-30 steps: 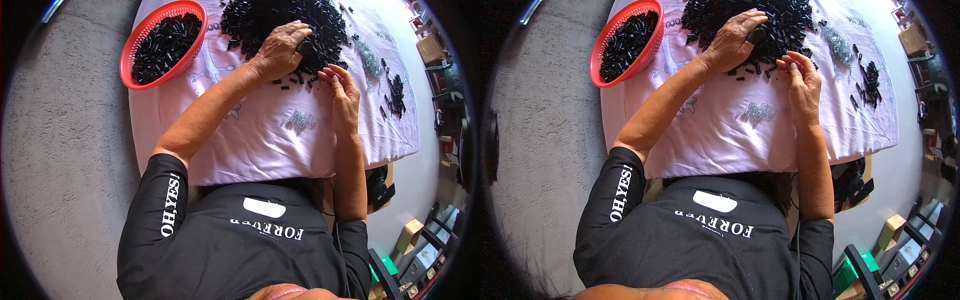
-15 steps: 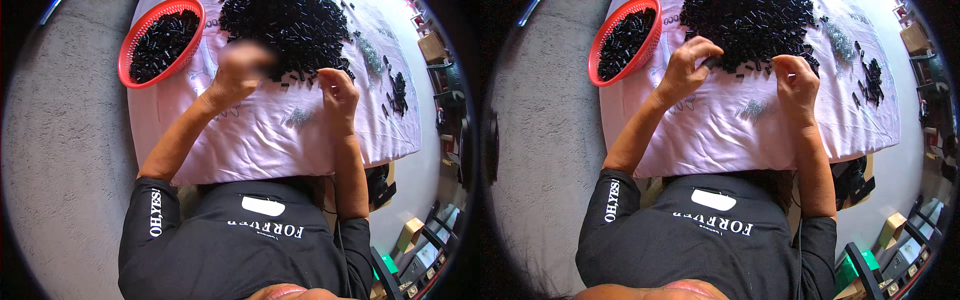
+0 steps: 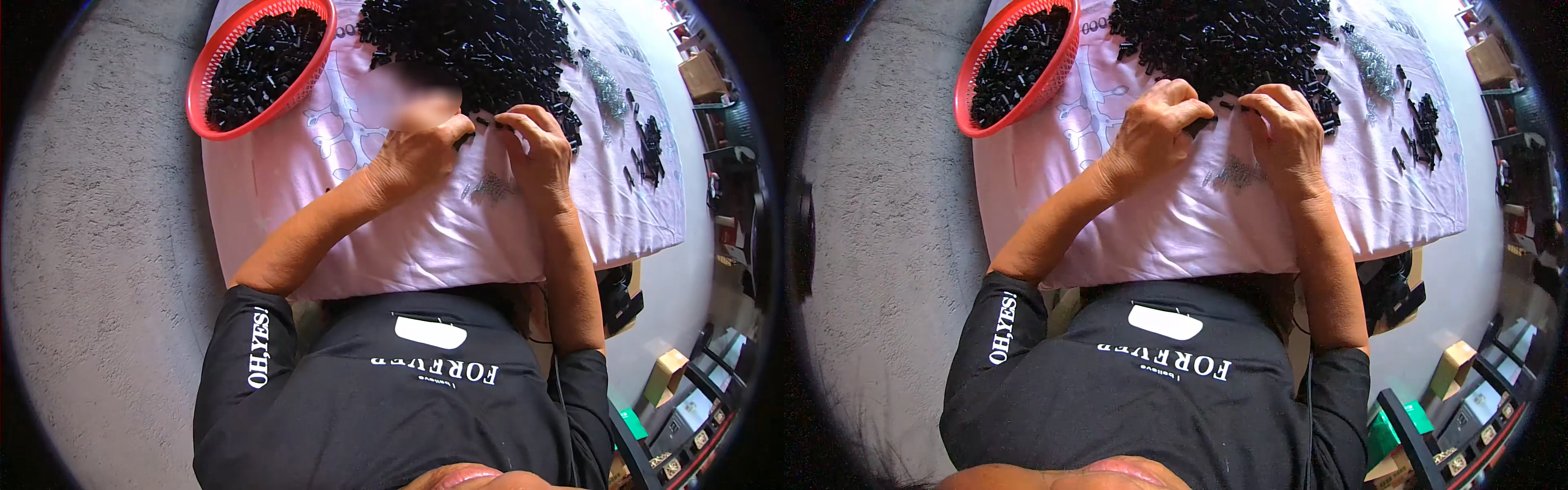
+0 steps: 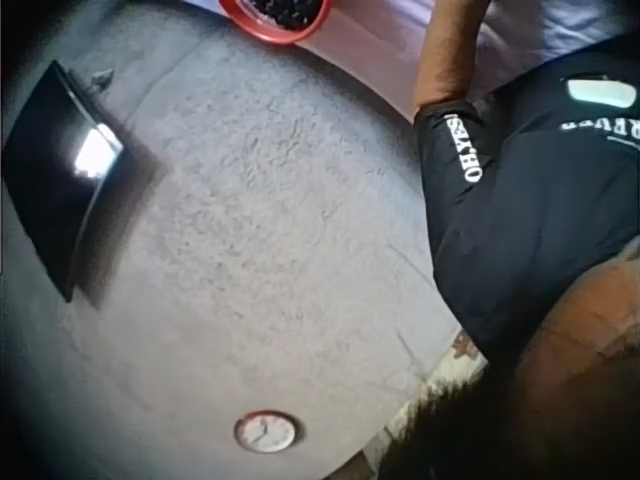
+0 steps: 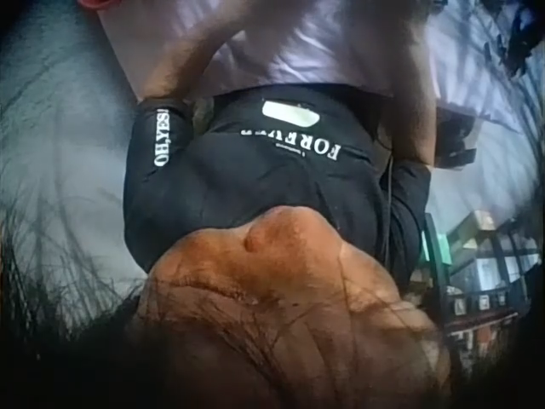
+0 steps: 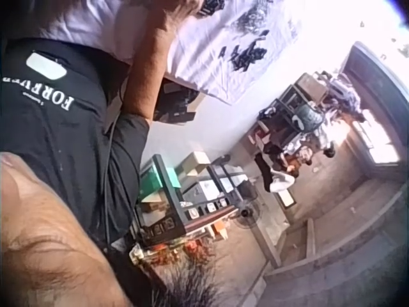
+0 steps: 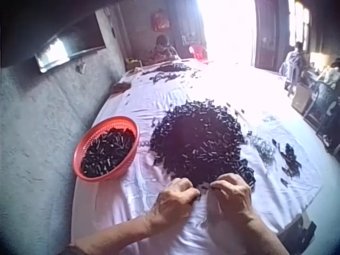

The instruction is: Manual assembly of small black plastic components on a workshop table.

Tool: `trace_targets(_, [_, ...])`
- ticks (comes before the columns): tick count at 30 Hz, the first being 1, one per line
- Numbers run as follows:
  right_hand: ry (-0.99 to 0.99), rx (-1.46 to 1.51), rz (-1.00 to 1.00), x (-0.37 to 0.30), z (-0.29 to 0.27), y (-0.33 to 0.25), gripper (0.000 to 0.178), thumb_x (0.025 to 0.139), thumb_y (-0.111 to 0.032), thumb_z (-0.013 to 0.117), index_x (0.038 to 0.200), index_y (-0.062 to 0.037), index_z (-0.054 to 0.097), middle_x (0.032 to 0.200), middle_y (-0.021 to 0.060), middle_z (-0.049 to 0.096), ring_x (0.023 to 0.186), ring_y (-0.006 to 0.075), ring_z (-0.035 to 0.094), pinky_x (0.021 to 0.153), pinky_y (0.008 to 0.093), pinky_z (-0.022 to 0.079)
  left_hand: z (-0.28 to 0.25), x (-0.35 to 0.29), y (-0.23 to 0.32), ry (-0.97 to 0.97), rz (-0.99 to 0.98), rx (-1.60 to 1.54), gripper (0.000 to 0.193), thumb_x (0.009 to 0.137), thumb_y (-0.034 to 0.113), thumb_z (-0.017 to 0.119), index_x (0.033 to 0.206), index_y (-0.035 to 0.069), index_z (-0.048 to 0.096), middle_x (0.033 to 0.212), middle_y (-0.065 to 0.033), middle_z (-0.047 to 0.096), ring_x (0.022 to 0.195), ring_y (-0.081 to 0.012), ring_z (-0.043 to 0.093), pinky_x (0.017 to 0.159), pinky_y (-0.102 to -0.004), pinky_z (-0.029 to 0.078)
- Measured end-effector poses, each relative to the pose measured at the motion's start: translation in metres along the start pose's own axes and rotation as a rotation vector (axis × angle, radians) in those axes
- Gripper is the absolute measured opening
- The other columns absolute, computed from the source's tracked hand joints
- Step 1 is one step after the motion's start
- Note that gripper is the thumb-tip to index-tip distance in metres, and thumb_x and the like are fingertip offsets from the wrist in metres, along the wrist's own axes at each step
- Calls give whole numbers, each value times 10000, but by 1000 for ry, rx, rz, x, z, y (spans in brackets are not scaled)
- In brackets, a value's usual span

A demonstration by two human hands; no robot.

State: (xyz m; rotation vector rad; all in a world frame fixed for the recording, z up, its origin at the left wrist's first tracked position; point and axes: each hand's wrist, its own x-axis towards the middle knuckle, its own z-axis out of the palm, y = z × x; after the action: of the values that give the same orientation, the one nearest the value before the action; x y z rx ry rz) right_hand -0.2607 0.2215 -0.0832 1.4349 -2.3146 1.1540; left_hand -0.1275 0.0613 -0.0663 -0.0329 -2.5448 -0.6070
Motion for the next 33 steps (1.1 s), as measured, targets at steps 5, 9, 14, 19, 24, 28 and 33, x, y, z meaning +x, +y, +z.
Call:
trace_targets(5, [10,-2,-108,3,2,2,110,780,-58,675,875,-113,689,929,25,685,851,241,646,749,344,533,10,2,2,-44,1,108,278,631,-30,675,895,53,677,893,-97,590,884,-304,587,780,-398,505])
trace_targets(9, [-13,-2,-87,2,2,6,136,772,-58,676,899,-105,674,922,42,678,842,249,645,747,354,529,7,1,6,-68,-22,114,267,635,-9,684,893,60,672,903,-92,592,893,-302,588,799,-404,502])
trace_targets(14, [55,108,57,2,1,2,162,820,-33,662,976,-74,655,901,91,666,850,276,647,762,367,522,6,-2,9,-89,-36,92,281,629,-21,673,898,55,644,913,-96,593,906,-309,590,813,-413,502])
trace_targets(19, [189,295,144,1,1,11,190,903,-8,627,1073,-65,689,884,77,668,722,165,654,676,285,534,1,-3,11,-123,-69,84,290,619,-53,649,889,46,619,924,-94,588,918,-314,590,839,-411,495])
trace_targets(24, [112,657,336,-3,4,19,159,976,-34,570,1082,-47,688,835,-5,620,689,62,570,626,198,473,-2,-5,14,-96,-61,74,292,623,-70,633,891,45,616,914,-99,599,895,-320,602,811,-414,502])
trace_targets(28, [29,879,446,-3,-7,13,170,1006,-70,537,1090,-53,684,808,-16,610,676,44,551,589,181,436,-15,-9,20,-124,-45,-32,303,636,-86,615,906,50,622,909,-109,612,878,-323,614,771,-409,515])
trace_targets(33, [-132,1046,508,0,-14,8,166,1004,-113,555,1100,-46,673,783,-4,624,678,46,550,603,192,443,-20,-21,31,-265,-42,-202,289,665,-77,610,923,54,625,925,-121,609,881,-330,611,772,-404,519])
